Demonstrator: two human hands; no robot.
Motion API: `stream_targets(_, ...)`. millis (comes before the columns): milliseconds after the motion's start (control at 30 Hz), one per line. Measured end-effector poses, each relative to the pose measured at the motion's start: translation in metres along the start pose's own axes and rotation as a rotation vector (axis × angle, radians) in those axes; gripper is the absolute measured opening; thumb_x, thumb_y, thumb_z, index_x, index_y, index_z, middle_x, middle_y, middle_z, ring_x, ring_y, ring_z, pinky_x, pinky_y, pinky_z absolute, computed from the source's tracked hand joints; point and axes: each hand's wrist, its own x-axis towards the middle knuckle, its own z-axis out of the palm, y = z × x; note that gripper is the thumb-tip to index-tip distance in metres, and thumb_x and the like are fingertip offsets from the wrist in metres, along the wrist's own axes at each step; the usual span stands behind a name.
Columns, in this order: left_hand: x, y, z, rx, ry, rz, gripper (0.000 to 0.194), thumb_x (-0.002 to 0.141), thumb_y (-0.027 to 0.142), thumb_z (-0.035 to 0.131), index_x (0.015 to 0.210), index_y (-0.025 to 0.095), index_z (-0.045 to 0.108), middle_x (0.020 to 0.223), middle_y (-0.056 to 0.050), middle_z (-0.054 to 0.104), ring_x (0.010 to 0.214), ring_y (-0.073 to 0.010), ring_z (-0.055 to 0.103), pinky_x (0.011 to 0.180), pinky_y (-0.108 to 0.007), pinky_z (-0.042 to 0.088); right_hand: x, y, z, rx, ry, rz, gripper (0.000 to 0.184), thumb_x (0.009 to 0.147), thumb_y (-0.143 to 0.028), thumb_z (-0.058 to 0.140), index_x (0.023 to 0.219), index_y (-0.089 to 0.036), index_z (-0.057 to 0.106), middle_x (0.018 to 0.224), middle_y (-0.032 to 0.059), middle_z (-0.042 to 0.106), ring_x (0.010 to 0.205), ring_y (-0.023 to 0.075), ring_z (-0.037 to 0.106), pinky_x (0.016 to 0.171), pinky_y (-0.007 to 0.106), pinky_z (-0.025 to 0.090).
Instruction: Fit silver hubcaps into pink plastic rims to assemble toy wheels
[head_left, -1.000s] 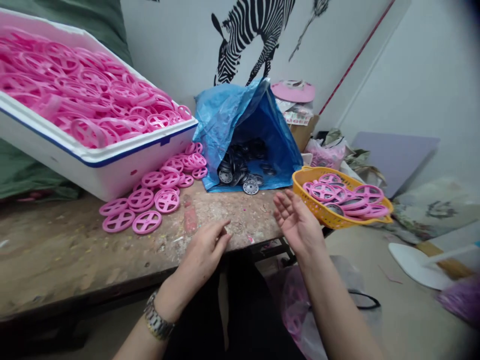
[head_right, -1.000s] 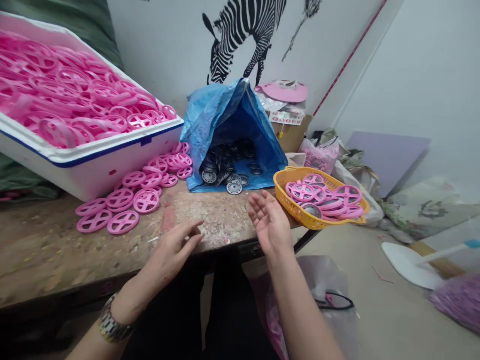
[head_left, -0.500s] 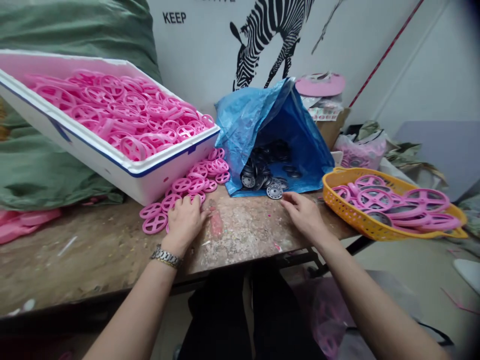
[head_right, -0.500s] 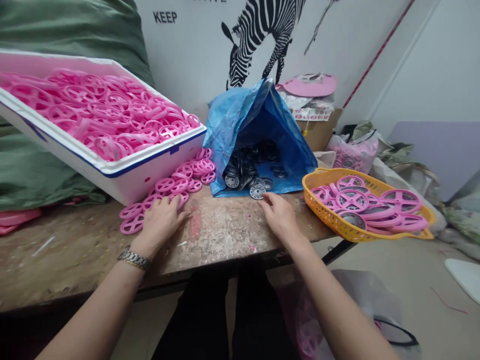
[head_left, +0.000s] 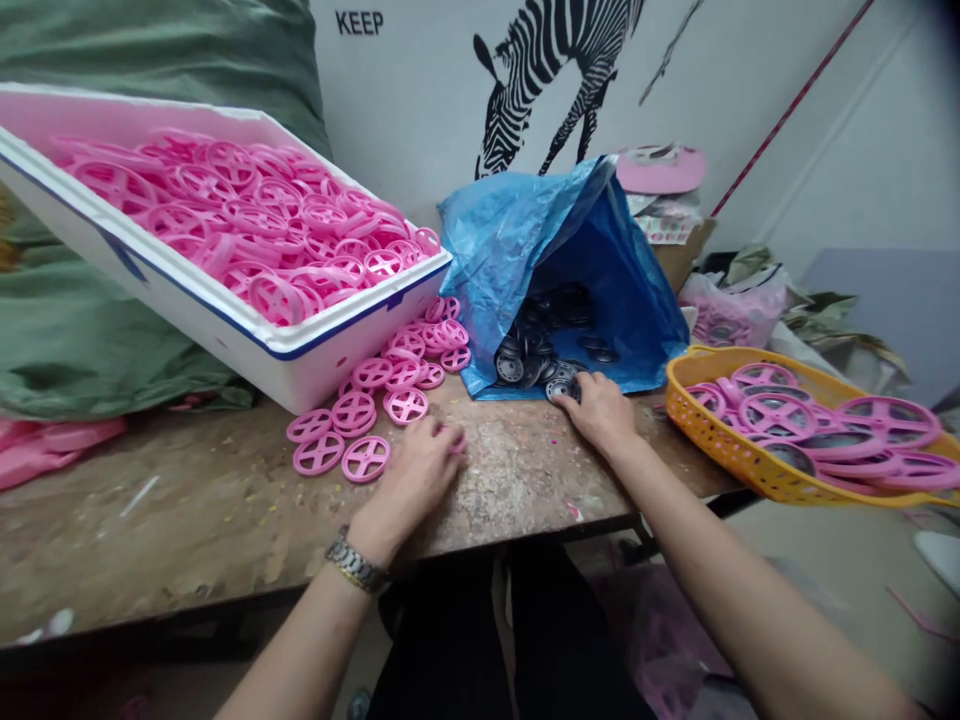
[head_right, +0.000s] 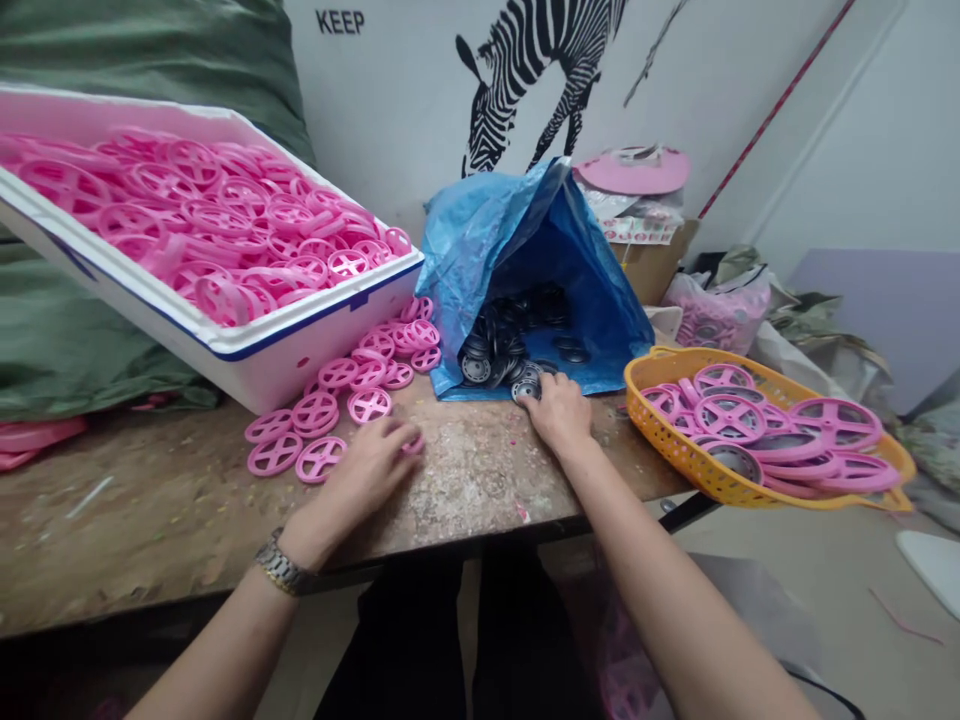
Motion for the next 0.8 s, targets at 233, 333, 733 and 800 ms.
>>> stream_targets(233,-0.016,0.029,0.015,-0.247,0.136,0.076,0.059,0.089,0.03,0.065,0.143,0.022,0.041,0.135,-0.013,0.048,0.127,-0.0297,0.045,0.109,-0.051,0.041,-0.003,0.013,0.02,0.245,0.118,0.013,0.037,0.086,-0.041,0.062,0.114,-0.017,0.061,0.111,0.0145,0.068,0.104,0.0301,0.063,0.087,0.039,0.047)
stream_targets(333,-0.015,0.029,0.015,-0.228,0.127,0.014,0.064,0.089,0.037,0.066,0.144,0.019,0.038,0.133,-0.014,0.05,0.129,-0.0322,0.044,0.109,-0.053,0.04,-0.004,0.018,0.024,0.363,0.148,0.052,0.037,0.082,-0.039,0.063,0.114,-0.019,0.061,0.106,0.0122,0.071,0.097,0.0284,0.065,0.084,0.039,0.048)
stream_targets(733,-0.018,0.028,0.031,-0.289,0.221,0.015,0.056,0.092,0.029,0.059,0.142,0.011,0.04,0.121,-0.016,0.056,0.122,-0.0325,0.049,0.108,-0.053,0.042,0.002,0.039,0.033,0.838,0.17,0.123,0.051,0.069,-0.058,0.07,0.1,-0.018,0.067,0.078,0.0037,0.068,0.075,0.0223,0.063,0.077,0.038,0.05)
stream_targets(800,-0.019,0.026,0.03,-0.363,0.253,0.019,0.061,0.092,0.031,0.06,0.144,0.013,0.036,0.124,-0.016,0.056,0.121,-0.0318,0.051,0.107,-0.053,0.043,0.001,0.04,0.034,0.868,0.119,0.136,0.051,0.068,-0.058,0.071,0.099,-0.017,0.068,0.081,0.005,0.07,0.076,0.0223,0.064,0.079,0.039,0.05)
